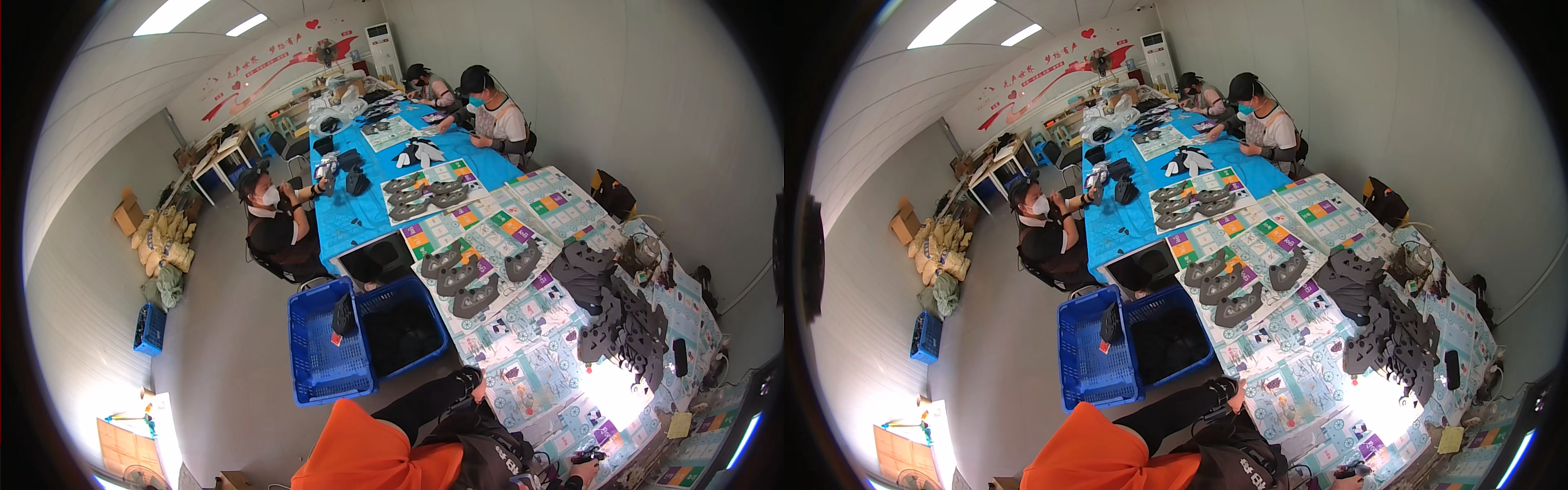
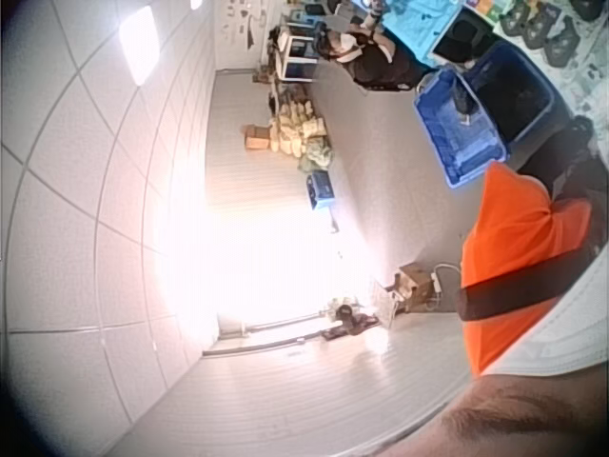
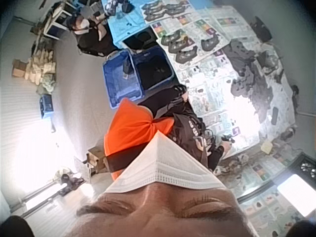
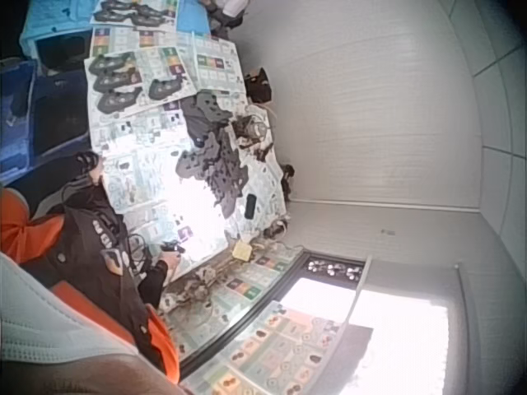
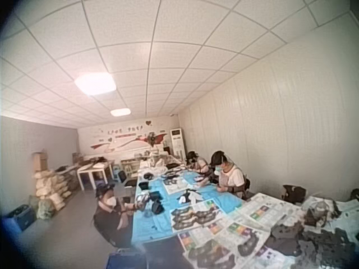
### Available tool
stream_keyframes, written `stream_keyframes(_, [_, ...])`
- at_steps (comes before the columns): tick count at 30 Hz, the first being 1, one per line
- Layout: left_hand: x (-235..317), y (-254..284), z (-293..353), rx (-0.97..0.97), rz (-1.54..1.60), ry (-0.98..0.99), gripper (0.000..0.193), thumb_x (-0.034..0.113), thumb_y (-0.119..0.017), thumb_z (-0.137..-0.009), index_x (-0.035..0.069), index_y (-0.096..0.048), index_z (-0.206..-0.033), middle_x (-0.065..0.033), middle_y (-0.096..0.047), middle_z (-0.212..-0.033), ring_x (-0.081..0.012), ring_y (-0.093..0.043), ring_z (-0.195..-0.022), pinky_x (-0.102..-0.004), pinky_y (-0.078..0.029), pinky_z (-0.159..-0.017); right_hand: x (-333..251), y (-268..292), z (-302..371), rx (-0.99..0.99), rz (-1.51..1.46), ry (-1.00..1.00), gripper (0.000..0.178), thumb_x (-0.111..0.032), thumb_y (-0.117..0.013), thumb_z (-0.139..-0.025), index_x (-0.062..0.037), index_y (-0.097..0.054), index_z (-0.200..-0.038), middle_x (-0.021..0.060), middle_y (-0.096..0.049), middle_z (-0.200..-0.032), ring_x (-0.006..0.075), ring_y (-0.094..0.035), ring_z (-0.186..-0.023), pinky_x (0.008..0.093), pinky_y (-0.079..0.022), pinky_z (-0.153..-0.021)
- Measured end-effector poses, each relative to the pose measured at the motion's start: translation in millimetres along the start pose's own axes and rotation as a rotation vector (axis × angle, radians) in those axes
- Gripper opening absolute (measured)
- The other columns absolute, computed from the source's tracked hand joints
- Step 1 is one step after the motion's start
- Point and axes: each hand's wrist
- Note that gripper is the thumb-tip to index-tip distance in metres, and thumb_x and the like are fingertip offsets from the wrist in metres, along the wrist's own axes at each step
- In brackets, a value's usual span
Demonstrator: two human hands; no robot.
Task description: The person holds a grey shoe component and applies adhesive using a hand-held applicator, then picks up small circular metal components and attaches them to the surface.
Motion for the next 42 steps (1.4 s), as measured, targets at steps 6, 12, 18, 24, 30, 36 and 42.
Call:
stream_keyframes(6, [-2.1, 3.7, 1.4, -0.026, -0.009, -0.02, 0.078, 0.058, -0.068, -0.084, -0.004, -0.067, -0.131, -0.0294, -0.051, -0.147, -0.0455, -0.038, -0.144, -0.0525, -0.024, -0.124, 6.1, -7.4, -7.0, 0.019, 0.037, 0.031, 0.088, -0.063, -0.079, -0.075, -0.0011, -0.059, -0.134, 0.0289, -0.062, -0.135, 0.0454, -0.058, -0.128, 0.0526, -0.049, -0.107])
stream_keyframes(12, [-6.0, 9.7, 2.6, -0.047, -0.025, -0.031, 0.078, 0.058, -0.068, -0.084, -0.004, -0.067, -0.131, -0.0298, -0.051, -0.148, -0.0457, -0.037, -0.145, -0.0525, -0.024, -0.124, 4.4, -9.7, -5.3, 0.043, 0.009, 0.032, 0.088, -0.065, -0.078, -0.076, -0.001, -0.061, -0.133, 0.0302, -0.061, -0.136, 0.0455, -0.058, -0.128, 0.0528, -0.05, -0.106])
stream_keyframes(18, [-7.6, 14.9, 2.8, -0.07, -0.038, -0.054, 0.079, 0.058, -0.068, -0.083, -0.004, -0.067, -0.131, -0.0301, -0.05, -0.149, -0.0459, -0.036, -0.146, -0.0525, -0.023, -0.124, 7.1, -6.3, -3.5, 0.045, -0.013, 0.026, 0.09, -0.066, -0.079, -0.074, -0.0021, -0.06, -0.135, 0.0298, -0.061, -0.135, 0.0456, -0.057, -0.129, 0.0534, -0.048, -0.107])
stream_keyframes(24, [-13.4, 16.8, 4.3, -0.095, -0.048, -0.061, 0.08, 0.059, -0.068, -0.083, -0.005, -0.066, -0.132, -0.0304, -0.049, -0.15, -0.0461, -0.036, -0.146, -0.0525, -0.023, -0.124, 0.0, -3.0, -2.1, 0.016, 0.017, 0.006, 0.092, -0.065, -0.081, -0.073, -0.0021, -0.06, -0.136, 0.0289, -0.062, -0.134, 0.044, -0.058, -0.129, 0.0504, -0.049, -0.108])
stream_keyframes(30, [-17.1, 20.3, 3.6, -0.118, -0.058, -0.074, 0.08, 0.059, -0.069, -0.083, -0.005, -0.066, -0.132, -0.0308, -0.049, -0.15, -0.0463, -0.035, -0.147, -0.0526, -0.023, -0.125, 6.8, -28.0, -10.0, 0.119, -0.066, -0.011, 0.067, -0.02, -0.081, -0.08, -0.0017, -0.046, -0.134, 0.0285, -0.053, -0.129, 0.0466, -0.054, -0.12, 0.0527, -0.047, -0.104])
stream_keyframes(36, [-16.3, 20.7, -8.0, -0.142, -0.073, -0.108, 0.081, 0.059, -0.069, -0.082, -0.005, -0.066, -0.132, -0.0311, -0.048, -0.151, -0.0465, -0.034, -0.148, -0.0526, -0.023, -0.125, 25.2, -43.5, -24.4, 0.166, -0.05, -0.012, 0.069, -0.023, -0.083, -0.079, -0.0015, -0.046, -0.133, 0.0288, -0.053, -0.129, 0.0469, -0.054, -0.12, 0.0529, -0.046, -0.104])
stream_keyframes(42, [-37.5, -30.6, -62.5, -0.156, -0.095, -0.062, 0.082, 0.059, -0.069, -0.082, -0.005, -0.066, -0.132, -0.0313, -0.048, -0.152, -0.0466, -0.034, -0.148, -0.0525, -0.023, -0.125, 4.6, -36.8, -13.3, 0.173, -0.085, 0.043, 0.067, -0.023, -0.083, -0.079, -0.0012, -0.048, -0.131, 0.0285, -0.056, -0.126, 0.0467, -0.056, -0.119, 0.0528, -0.047, -0.104])
Point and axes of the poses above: each hand's wrist, its own z-axis away from the middle knuckle, its own y-axis out of the back of the hand, x = y × z
